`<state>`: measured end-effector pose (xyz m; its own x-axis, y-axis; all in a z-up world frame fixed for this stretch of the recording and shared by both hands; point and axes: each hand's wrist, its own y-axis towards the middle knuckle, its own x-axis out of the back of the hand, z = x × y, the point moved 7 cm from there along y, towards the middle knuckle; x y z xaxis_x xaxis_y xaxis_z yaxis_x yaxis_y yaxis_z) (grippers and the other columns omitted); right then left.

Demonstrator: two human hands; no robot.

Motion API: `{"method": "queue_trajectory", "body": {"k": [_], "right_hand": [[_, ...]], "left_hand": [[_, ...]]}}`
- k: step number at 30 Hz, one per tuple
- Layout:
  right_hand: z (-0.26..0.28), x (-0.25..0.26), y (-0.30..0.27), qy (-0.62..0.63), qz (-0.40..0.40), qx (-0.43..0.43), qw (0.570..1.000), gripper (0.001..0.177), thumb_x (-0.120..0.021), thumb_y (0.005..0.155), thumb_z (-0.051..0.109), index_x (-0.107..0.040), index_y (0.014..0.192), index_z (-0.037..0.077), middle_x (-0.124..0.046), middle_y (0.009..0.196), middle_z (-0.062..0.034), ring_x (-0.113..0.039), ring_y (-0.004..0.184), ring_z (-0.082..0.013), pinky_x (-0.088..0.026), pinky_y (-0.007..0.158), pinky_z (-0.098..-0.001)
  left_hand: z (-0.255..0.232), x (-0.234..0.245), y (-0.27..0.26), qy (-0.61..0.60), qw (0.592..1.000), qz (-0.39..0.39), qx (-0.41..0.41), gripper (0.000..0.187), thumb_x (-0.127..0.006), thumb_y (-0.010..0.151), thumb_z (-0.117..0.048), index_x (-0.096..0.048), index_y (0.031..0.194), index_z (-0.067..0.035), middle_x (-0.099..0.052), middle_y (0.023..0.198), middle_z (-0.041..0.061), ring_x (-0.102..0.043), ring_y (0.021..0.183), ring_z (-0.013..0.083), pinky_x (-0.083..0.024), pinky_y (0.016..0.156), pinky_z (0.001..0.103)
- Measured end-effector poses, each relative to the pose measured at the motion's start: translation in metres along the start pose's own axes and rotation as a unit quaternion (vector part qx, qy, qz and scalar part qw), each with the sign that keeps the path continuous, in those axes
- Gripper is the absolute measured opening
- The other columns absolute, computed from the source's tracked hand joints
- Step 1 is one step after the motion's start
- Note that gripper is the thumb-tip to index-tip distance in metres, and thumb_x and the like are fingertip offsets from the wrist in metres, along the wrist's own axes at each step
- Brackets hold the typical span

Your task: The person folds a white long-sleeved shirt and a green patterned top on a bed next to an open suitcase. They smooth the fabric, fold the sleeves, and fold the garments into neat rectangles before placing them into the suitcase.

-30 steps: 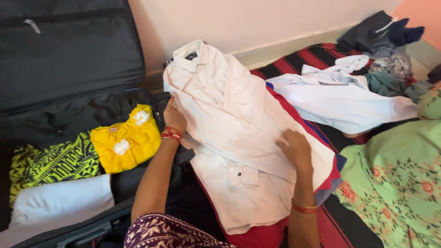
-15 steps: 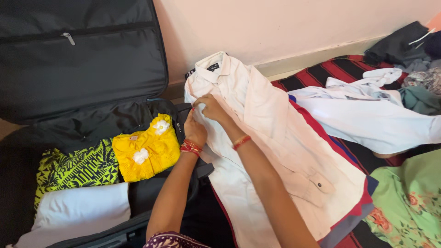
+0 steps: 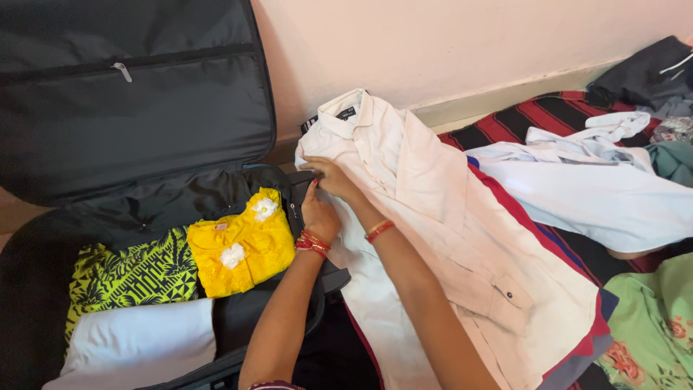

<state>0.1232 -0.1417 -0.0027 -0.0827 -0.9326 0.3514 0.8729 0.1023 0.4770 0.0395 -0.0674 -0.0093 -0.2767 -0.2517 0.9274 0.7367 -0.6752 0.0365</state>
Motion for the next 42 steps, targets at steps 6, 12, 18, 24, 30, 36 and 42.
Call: {"method": "queue_trajectory", "body": {"k": [6, 12, 18, 24, 30, 36, 42], "right_hand": [[0.024, 0.039, -0.047, -0.232, 0.005, -0.036, 0.972, 0.046, -0.067, 0.08, -0.003, -0.073, 0.123, 0.012, -0.066, 0.126, -0.011, -0.063, 0.121, -0.0291, -0.051, 0.103, -0.0373], [0.066, 0.035, -0.086, -0.406, 0.07, 0.029, 0.911, 0.073, -0.075, 0.076, 0.015, -0.054, 0.146, 0.019, -0.053, 0.15, -0.0104, -0.047, 0.137, -0.0309, -0.037, 0.112, -0.0428], [0.054, 0.034, -0.089, -0.388, 0.028, 0.052, 0.92, 0.048, -0.071, 0.092, 0.026, -0.062, 0.138, 0.018, -0.057, 0.146, -0.0092, -0.051, 0.133, -0.0316, -0.038, 0.11, -0.0441], [0.002, 0.074, -0.032, -0.201, -0.091, 0.019, 0.975, 0.029, -0.073, 0.085, 0.005, -0.075, 0.113, 0.011, -0.068, 0.124, -0.0113, -0.066, 0.116, -0.0293, -0.052, 0.103, -0.0381], [0.008, 0.096, 0.044, -0.205, -0.126, -0.008, 0.971, 0.038, -0.066, 0.078, -0.007, -0.074, 0.11, 0.012, -0.05, 0.144, -0.0263, -0.063, 0.11, -0.037, -0.056, 0.088, -0.038], [-0.022, 0.087, 0.082, -0.317, -0.048, -0.045, 0.946, 0.045, -0.07, 0.072, -0.005, -0.077, 0.113, 0.014, -0.045, 0.142, -0.033, -0.053, 0.124, -0.0465, -0.048, 0.102, -0.0434], [-0.036, 0.089, 0.094, -0.307, -0.025, -0.024, 0.951, 0.068, -0.054, 0.075, -0.012, -0.064, 0.14, 0.006, -0.05, 0.148, -0.0256, -0.047, 0.142, -0.0403, -0.038, 0.12, -0.039]], "left_hand": [[0.005, 0.033, -0.013, -0.12, 0.988, -0.094, 0.013, 0.037, -0.053, 0.089, -0.032, -0.083, 0.083, -0.012, -0.077, 0.086, 0.015, -0.073, 0.097, 0.026, -0.016, 0.123, 0.045], [0.002, 0.004, 0.002, -0.186, 0.981, -0.045, 0.01, 0.033, -0.059, 0.092, -0.037, -0.08, 0.1, -0.013, -0.076, 0.103, 0.011, -0.07, 0.106, 0.0275, -0.042, 0.104, 0.043], [-0.006, -0.007, 0.001, -0.026, 0.995, 0.09, -0.027, 0.043, -0.052, 0.097, -0.032, -0.07, 0.128, -0.008, -0.067, 0.134, 0.011, -0.055, 0.132, 0.0297, -0.025, 0.118, 0.047], [-0.008, -0.006, 0.006, -0.008, 0.997, 0.077, 0.003, 0.064, -0.047, 0.099, -0.033, -0.046, 0.147, 0.009, -0.057, 0.143, 0.022, -0.047, 0.139, 0.0378, -0.017, 0.121, 0.048], [-0.015, -0.021, 0.01, -0.071, 0.997, 0.034, 0.014, 0.07, -0.047, 0.097, -0.031, -0.033, 0.154, 0.008, -0.047, 0.151, 0.025, -0.04, 0.145, 0.0381, -0.02, 0.122, 0.047], [-0.012, -0.008, 0.002, -0.095, 0.994, 0.061, 0.012, 0.066, -0.044, 0.097, -0.031, -0.03, 0.161, -0.021, -0.037, 0.156, 0.033, -0.037, 0.145, 0.0402, -0.02, 0.118, 0.049], [-0.016, -0.008, -0.001, -0.077, 0.993, 0.095, -0.004, 0.061, -0.04, 0.1, -0.032, -0.032, 0.159, -0.023, -0.039, 0.156, 0.03, -0.035, 0.146, 0.0424, -0.015, 0.119, 0.052]]}}
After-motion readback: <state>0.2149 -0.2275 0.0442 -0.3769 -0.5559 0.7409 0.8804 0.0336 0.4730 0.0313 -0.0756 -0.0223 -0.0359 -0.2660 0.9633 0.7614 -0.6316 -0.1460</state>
